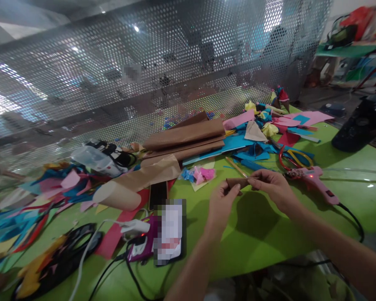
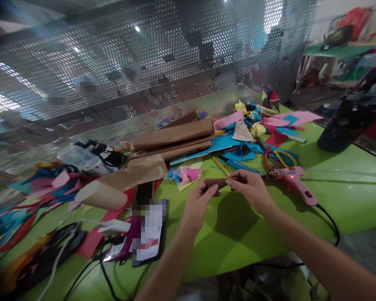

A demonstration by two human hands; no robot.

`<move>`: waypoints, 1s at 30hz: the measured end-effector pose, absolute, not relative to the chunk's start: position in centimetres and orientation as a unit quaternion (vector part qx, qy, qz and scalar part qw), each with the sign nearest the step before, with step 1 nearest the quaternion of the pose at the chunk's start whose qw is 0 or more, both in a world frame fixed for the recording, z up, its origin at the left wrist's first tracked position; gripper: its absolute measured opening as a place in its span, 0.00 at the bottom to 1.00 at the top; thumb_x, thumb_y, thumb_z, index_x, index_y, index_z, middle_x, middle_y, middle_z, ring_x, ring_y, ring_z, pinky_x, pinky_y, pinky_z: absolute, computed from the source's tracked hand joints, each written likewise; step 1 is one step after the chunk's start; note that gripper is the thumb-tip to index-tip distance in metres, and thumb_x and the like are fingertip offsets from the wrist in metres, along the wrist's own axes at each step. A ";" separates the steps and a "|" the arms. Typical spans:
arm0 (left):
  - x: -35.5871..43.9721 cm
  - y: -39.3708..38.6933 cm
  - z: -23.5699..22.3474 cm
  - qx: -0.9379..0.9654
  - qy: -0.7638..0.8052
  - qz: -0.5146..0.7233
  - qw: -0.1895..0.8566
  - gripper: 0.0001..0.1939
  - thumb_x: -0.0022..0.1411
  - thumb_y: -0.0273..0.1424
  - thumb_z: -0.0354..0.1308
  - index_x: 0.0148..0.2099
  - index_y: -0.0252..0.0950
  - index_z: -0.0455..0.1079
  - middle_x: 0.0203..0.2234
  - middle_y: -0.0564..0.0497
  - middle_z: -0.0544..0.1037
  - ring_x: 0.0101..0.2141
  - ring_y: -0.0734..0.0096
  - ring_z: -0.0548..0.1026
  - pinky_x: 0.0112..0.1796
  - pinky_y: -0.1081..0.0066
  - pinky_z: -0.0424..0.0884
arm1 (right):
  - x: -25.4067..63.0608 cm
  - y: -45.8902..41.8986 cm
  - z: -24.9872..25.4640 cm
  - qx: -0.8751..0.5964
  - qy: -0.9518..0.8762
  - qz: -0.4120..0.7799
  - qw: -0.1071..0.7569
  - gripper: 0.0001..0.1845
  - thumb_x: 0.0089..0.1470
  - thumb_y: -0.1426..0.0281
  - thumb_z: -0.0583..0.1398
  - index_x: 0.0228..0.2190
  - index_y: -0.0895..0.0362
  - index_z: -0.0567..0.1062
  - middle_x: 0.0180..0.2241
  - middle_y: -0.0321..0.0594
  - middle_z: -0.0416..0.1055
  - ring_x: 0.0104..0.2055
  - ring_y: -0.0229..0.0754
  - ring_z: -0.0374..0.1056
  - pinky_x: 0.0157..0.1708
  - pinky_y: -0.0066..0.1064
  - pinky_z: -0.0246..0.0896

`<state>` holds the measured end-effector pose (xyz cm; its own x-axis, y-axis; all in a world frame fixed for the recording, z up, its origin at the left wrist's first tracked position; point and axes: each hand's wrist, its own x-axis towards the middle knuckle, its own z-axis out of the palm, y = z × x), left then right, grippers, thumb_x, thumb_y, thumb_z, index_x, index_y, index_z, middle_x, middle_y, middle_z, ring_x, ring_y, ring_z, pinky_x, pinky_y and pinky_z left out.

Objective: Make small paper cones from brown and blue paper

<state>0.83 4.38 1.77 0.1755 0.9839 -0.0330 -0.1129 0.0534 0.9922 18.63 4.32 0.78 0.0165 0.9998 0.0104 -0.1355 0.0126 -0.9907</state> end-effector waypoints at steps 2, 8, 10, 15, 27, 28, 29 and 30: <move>0.8 4.4 1.7 0.497 0.437 0.471 0.583 0.11 0.60 0.34 0.65 0.44 0.35 0.80 0.40 0.44 0.83 0.38 0.65 0.78 0.42 0.67 0.72 | 18.6 4.3 0.7 -0.468 -0.469 0.519 0.540 0.18 0.45 0.55 0.72 0.30 0.55 0.80 0.26 0.35 0.74 0.28 0.38 0.66 0.29 0.31 0.58; 0.9 4.4 1.7 0.494 0.438 0.468 0.588 0.12 0.60 0.35 0.65 0.43 0.34 0.80 0.40 0.44 0.83 0.38 0.65 0.78 0.41 0.68 0.72 | 18.5 4.2 0.6 -0.466 -0.477 0.524 0.530 0.18 0.44 0.58 0.73 0.34 0.55 0.79 0.30 0.36 0.76 0.32 0.40 0.68 0.33 0.31 0.60; 0.9 4.4 1.9 0.492 0.439 0.467 0.589 0.12 0.60 0.35 0.65 0.43 0.34 0.80 0.39 0.44 0.83 0.38 0.65 0.78 0.41 0.67 0.72 | 18.6 4.2 0.7 -0.464 -0.475 0.527 0.531 0.18 0.45 0.57 0.73 0.34 0.55 0.79 0.29 0.36 0.76 0.32 0.40 0.68 0.32 0.31 0.60; 0.8 4.4 2.1 0.504 0.437 0.466 0.582 0.12 0.61 0.34 0.64 0.45 0.35 0.80 0.41 0.44 0.84 0.41 0.64 0.78 0.44 0.67 0.71 | 18.8 4.4 0.7 -0.458 -0.455 0.524 0.556 0.17 0.49 0.53 0.70 0.30 0.55 0.80 0.27 0.35 0.73 0.29 0.38 0.67 0.32 0.32 0.61; 0.6 4.8 1.6 0.428 0.441 0.478 0.628 0.14 0.57 0.35 0.67 0.44 0.35 0.82 0.39 0.46 0.83 0.35 0.71 0.75 0.40 0.71 0.71 | 19.1 4.4 1.1 -0.444 -0.415 0.528 0.593 0.16 0.44 0.57 0.74 0.34 0.51 0.84 0.34 0.38 0.80 0.33 0.40 0.70 0.38 0.34 0.67; 0.5 4.8 1.5 0.417 0.437 0.480 0.636 0.14 0.57 0.36 0.68 0.44 0.35 0.82 0.39 0.46 0.83 0.34 0.72 0.74 0.40 0.72 0.71 | 19.1 4.4 1.1 -0.440 -0.416 0.529 0.595 0.16 0.43 0.58 0.74 0.34 0.51 0.85 0.34 0.39 0.80 0.34 0.41 0.71 0.39 0.35 0.68; 0.5 4.7 1.5 0.408 0.434 0.480 0.644 0.14 0.56 0.36 0.68 0.43 0.35 0.82 0.39 0.47 0.83 0.33 0.73 0.74 0.39 0.73 0.71 | 19.0 4.4 1.1 -0.436 -0.417 0.529 0.597 0.15 0.42 0.59 0.75 0.34 0.50 0.85 0.35 0.39 0.81 0.35 0.42 0.72 0.40 0.36 0.68; 0.5 4.7 1.5 0.403 0.430 0.478 0.652 0.14 0.56 0.36 0.69 0.43 0.36 0.82 0.40 0.47 0.83 0.33 0.74 0.74 0.39 0.73 0.71 | 18.9 4.4 1.1 -0.432 -0.419 0.529 0.599 0.15 0.42 0.60 0.75 0.33 0.50 0.85 0.34 0.38 0.81 0.36 0.43 0.72 0.41 0.37 0.69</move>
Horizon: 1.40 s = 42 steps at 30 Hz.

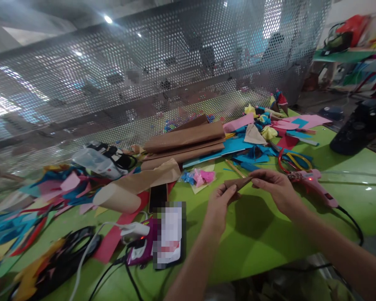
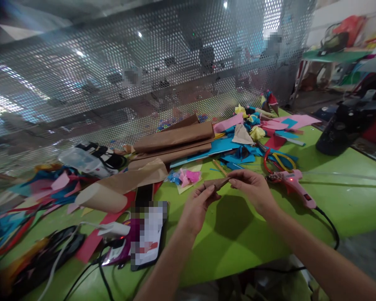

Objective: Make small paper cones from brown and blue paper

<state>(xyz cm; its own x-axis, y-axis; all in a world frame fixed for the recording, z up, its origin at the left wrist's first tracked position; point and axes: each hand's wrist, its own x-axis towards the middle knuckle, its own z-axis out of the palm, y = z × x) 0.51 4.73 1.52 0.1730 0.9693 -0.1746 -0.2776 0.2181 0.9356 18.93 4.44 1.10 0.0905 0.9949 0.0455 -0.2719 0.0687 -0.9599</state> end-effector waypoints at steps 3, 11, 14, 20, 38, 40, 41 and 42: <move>0.5 4.6 1.7 0.388 0.423 0.472 0.669 0.14 0.54 0.36 0.70 0.42 0.36 0.83 0.39 0.47 0.83 0.31 0.75 0.73 0.38 0.74 0.71 | 18.8 4.5 0.9 -0.423 -0.422 0.529 0.602 0.13 0.42 0.62 0.75 0.33 0.50 0.85 0.33 0.38 0.81 0.36 0.43 0.73 0.40 0.37 0.70; 0.5 4.4 2.1 0.400 0.415 0.461 0.675 0.14 0.53 0.34 0.69 0.43 0.34 0.83 0.38 0.47 0.82 0.30 0.76 0.73 0.38 0.74 0.71 | 19.1 4.6 0.5 -0.406 -0.417 0.532 0.615 0.10 0.44 0.64 0.74 0.31 0.51 0.85 0.30 0.37 0.80 0.31 0.39 0.72 0.37 0.35 0.71; 0.6 4.5 2.0 0.404 0.415 0.464 0.671 0.13 0.54 0.34 0.69 0.42 0.35 0.83 0.36 0.48 0.82 0.30 0.76 0.73 0.38 0.75 0.71 | 19.1 4.6 0.4 -0.399 -0.417 0.535 0.617 0.08 0.45 0.65 0.73 0.31 0.51 0.85 0.30 0.36 0.80 0.31 0.38 0.72 0.36 0.33 0.70; 0.6 4.6 1.8 0.379 0.416 0.474 0.677 0.12 0.51 0.33 0.69 0.39 0.34 0.83 0.33 0.49 0.82 0.29 0.77 0.73 0.36 0.75 0.71 | 18.9 4.5 0.8 -0.397 -0.436 0.510 0.627 0.09 0.45 0.67 0.73 0.32 0.50 0.85 0.32 0.36 0.80 0.33 0.39 0.73 0.37 0.33 0.71; 0.6 4.3 2.4 0.455 0.416 0.459 0.640 0.13 0.57 0.34 0.66 0.43 0.34 0.82 0.39 0.46 0.83 0.35 0.72 0.75 0.39 0.73 0.72 | 19.6 4.5 0.5 -0.393 -0.429 0.552 0.597 0.07 0.47 0.66 0.72 0.32 0.52 0.84 0.29 0.36 0.79 0.31 0.38 0.72 0.37 0.31 0.67; 0.6 4.2 2.5 0.472 0.420 0.461 0.624 0.13 0.58 0.34 0.65 0.44 0.34 0.82 0.39 0.46 0.83 0.35 0.71 0.75 0.40 0.72 0.71 | 19.7 4.6 0.5 -0.388 -0.433 0.565 0.586 0.08 0.48 0.66 0.71 0.33 0.53 0.84 0.29 0.36 0.78 0.30 0.37 0.72 0.36 0.31 0.67; 0.5 4.3 2.5 0.475 0.422 0.462 0.619 0.12 0.58 0.33 0.65 0.44 0.35 0.82 0.39 0.46 0.83 0.35 0.71 0.75 0.40 0.72 0.71 | 19.7 4.6 0.5 -0.387 -0.434 0.570 0.581 0.08 0.48 0.66 0.71 0.33 0.53 0.84 0.30 0.36 0.79 0.30 0.37 0.72 0.36 0.31 0.66; 0.5 4.3 2.5 0.475 0.424 0.463 0.616 0.12 0.58 0.33 0.65 0.44 0.35 0.82 0.39 0.46 0.83 0.35 0.70 0.75 0.40 0.71 0.71 | 19.7 4.6 0.6 -0.387 -0.435 0.574 0.576 0.10 0.47 0.66 0.71 0.34 0.53 0.84 0.31 0.36 0.79 0.31 0.37 0.72 0.36 0.30 0.66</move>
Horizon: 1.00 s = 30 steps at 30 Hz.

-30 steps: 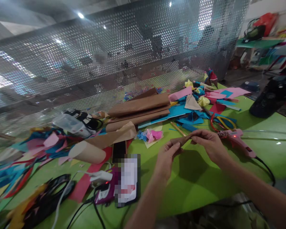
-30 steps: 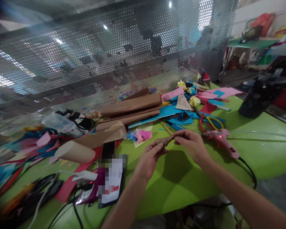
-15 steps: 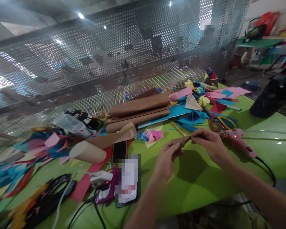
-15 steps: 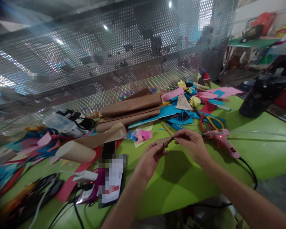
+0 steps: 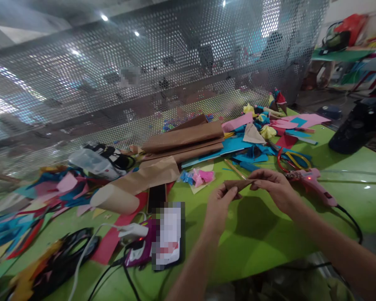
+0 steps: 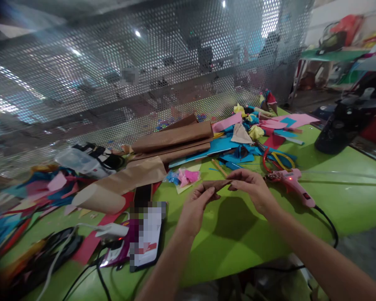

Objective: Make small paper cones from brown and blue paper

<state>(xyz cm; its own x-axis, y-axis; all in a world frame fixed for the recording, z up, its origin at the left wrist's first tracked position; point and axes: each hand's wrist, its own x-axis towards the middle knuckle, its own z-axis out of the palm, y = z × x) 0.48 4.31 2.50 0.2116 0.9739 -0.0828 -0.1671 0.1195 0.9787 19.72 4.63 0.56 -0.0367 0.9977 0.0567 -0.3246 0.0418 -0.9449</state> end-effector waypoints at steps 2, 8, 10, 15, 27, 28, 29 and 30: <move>0.4 4.4 2.4 0.472 0.427 0.466 0.615 0.12 0.58 0.33 0.65 0.43 0.34 0.81 0.38 0.46 0.83 0.36 0.69 0.75 0.40 0.71 0.71 | 19.7 4.7 0.7 -0.389 -0.438 0.582 0.564 0.13 0.44 0.68 0.73 0.36 0.53 0.83 0.33 0.36 0.79 0.34 0.38 0.72 0.37 0.30 0.66; 0.2 4.7 2.0 0.437 0.438 0.494 0.610 0.11 0.57 0.34 0.66 0.41 0.34 0.81 0.38 0.46 0.82 0.35 0.71 0.75 0.40 0.71 0.71 | 19.8 4.9 0.7 -0.427 -0.439 0.571 0.546 0.14 0.41 0.66 0.75 0.32 0.54 0.82 0.30 0.35 0.77 0.33 0.36 0.70 0.37 0.29 0.64; 0.2 4.7 1.9 0.437 0.433 0.503 0.607 0.12 0.58 0.34 0.66 0.43 0.35 0.80 0.39 0.46 0.82 0.36 0.70 0.75 0.41 0.71 0.71 | 19.8 4.9 0.7 -0.438 -0.443 0.570 0.536 0.15 0.40 0.65 0.75 0.32 0.54 0.82 0.31 0.36 0.78 0.34 0.38 0.70 0.37 0.30 0.64; 0.2 4.7 2.0 0.451 0.443 0.506 0.587 0.12 0.60 0.34 0.65 0.44 0.35 0.80 0.39 0.47 0.83 0.36 0.71 0.76 0.41 0.71 0.72 | 19.9 4.8 1.0 -0.429 -0.462 0.575 0.521 0.17 0.46 0.60 0.73 0.36 0.55 0.82 0.34 0.40 0.79 0.34 0.40 0.71 0.37 0.32 0.66; 0.7 4.3 1.7 0.476 0.452 0.477 0.585 0.12 0.59 0.35 0.67 0.44 0.34 0.80 0.36 0.46 0.83 0.35 0.67 0.78 0.42 0.67 0.73 | 19.5 4.5 1.4 -0.457 -0.469 0.533 0.536 0.16 0.46 0.56 0.72 0.27 0.56 0.81 0.23 0.35 0.73 0.26 0.37 0.67 0.30 0.31 0.63; 0.8 4.3 1.7 0.473 0.452 0.476 0.588 0.12 0.59 0.35 0.67 0.44 0.35 0.80 0.37 0.46 0.83 0.35 0.68 0.78 0.42 0.68 0.73 | 19.6 4.5 1.3 -0.456 -0.470 0.532 0.537 0.15 0.46 0.57 0.72 0.28 0.56 0.81 0.23 0.35 0.73 0.26 0.37 0.67 0.30 0.31 0.62; 0.8 4.3 1.8 0.471 0.451 0.474 0.591 0.12 0.59 0.35 0.67 0.44 0.35 0.80 0.37 0.46 0.83 0.35 0.68 0.78 0.42 0.68 0.73 | 19.6 4.6 1.2 -0.456 -0.470 0.532 0.537 0.15 0.46 0.57 0.72 0.28 0.56 0.81 0.23 0.35 0.73 0.26 0.37 0.67 0.30 0.31 0.62; 0.8 4.3 1.9 0.469 0.450 0.474 0.593 0.12 0.59 0.34 0.66 0.44 0.35 0.80 0.38 0.46 0.83 0.35 0.68 0.78 0.42 0.68 0.73 | 19.6 4.6 1.2 -0.456 -0.471 0.530 0.538 0.15 0.46 0.57 0.72 0.28 0.56 0.81 0.23 0.35 0.73 0.26 0.37 0.67 0.30 0.31 0.62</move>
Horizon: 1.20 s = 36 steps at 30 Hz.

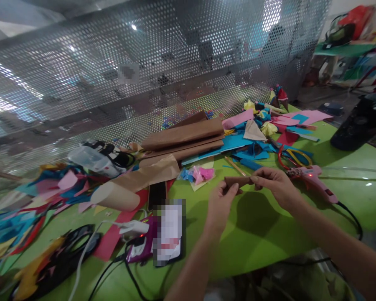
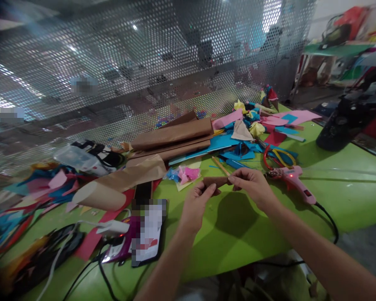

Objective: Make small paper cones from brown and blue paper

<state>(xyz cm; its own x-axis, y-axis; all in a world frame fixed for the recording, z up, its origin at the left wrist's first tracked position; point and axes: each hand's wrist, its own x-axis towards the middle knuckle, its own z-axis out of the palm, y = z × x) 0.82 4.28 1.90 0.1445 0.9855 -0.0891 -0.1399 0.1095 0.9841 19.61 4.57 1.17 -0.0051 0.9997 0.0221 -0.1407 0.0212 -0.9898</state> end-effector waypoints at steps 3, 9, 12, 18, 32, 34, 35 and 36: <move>0.9 4.3 2.2 0.472 0.441 0.473 0.599 0.12 0.59 0.33 0.65 0.45 0.34 0.81 0.39 0.46 0.84 0.36 0.68 0.78 0.43 0.68 0.73 | 19.7 4.6 1.1 -0.460 -0.468 0.524 0.542 0.15 0.46 0.57 0.72 0.27 0.56 0.81 0.23 0.35 0.73 0.26 0.37 0.66 0.29 0.31 0.61; 0.8 4.2 2.3 0.481 0.427 0.469 0.605 0.12 0.61 0.32 0.63 0.45 0.35 0.81 0.42 0.45 0.83 0.41 0.64 0.79 0.45 0.67 0.73 | 19.7 4.6 1.1 -0.450 -0.474 0.528 0.543 0.16 0.52 0.55 0.69 0.29 0.56 0.81 0.24 0.36 0.73 0.27 0.38 0.67 0.31 0.31 0.62; 0.9 4.3 2.1 0.495 0.421 0.465 0.601 0.12 0.61 0.33 0.64 0.45 0.35 0.81 0.41 0.44 0.83 0.40 0.63 0.79 0.45 0.66 0.73 | 19.6 4.6 0.9 -0.453 -0.478 0.541 0.524 0.17 0.48 0.56 0.71 0.31 0.56 0.81 0.26 0.36 0.74 0.28 0.38 0.67 0.30 0.30 0.61; 0.6 4.3 2.2 0.470 0.425 0.467 0.618 0.16 0.60 0.41 0.67 0.44 0.36 0.82 0.39 0.45 0.84 0.36 0.65 0.80 0.44 0.66 0.75 | 19.6 4.8 0.8 -0.473 -0.461 0.521 0.541 0.17 0.43 0.56 0.73 0.26 0.56 0.80 0.24 0.35 0.73 0.26 0.37 0.65 0.28 0.31 0.60; 0.5 4.4 2.1 0.508 0.461 0.467 0.558 0.09 0.60 0.35 0.64 0.40 0.36 0.79 0.37 0.47 0.82 0.40 0.64 0.78 0.42 0.68 0.70 | 19.6 4.5 0.9 -0.482 -0.480 0.500 0.536 0.18 0.44 0.54 0.72 0.28 0.56 0.80 0.22 0.35 0.72 0.25 0.38 0.66 0.26 0.31 0.59; 0.5 4.2 2.3 0.506 0.444 0.456 0.582 0.11 0.63 0.35 0.62 0.45 0.36 0.79 0.42 0.45 0.83 0.45 0.62 0.78 0.43 0.68 0.70 | 19.4 4.4 0.7 -0.484 -0.492 0.491 0.533 0.18 0.45 0.55 0.72 0.28 0.56 0.80 0.22 0.35 0.72 0.25 0.37 0.65 0.26 0.30 0.57; 0.6 4.1 2.3 0.508 0.438 0.451 0.589 0.12 0.64 0.35 0.61 0.46 0.37 0.79 0.44 0.45 0.83 0.46 0.61 0.78 0.43 0.68 0.70 | 19.3 4.4 0.6 -0.483 -0.498 0.487 0.531 0.17 0.46 0.55 0.72 0.28 0.56 0.80 0.23 0.35 0.72 0.25 0.37 0.65 0.26 0.30 0.56; 0.7 4.0 2.3 0.510 0.434 0.450 0.591 0.12 0.64 0.35 0.61 0.46 0.36 0.79 0.44 0.45 0.83 0.46 0.61 0.77 0.43 0.68 0.70 | 19.2 4.3 0.5 -0.481 -0.505 0.484 0.529 0.17 0.47 0.55 0.71 0.28 0.56 0.80 0.23 0.35 0.72 0.26 0.38 0.65 0.26 0.30 0.56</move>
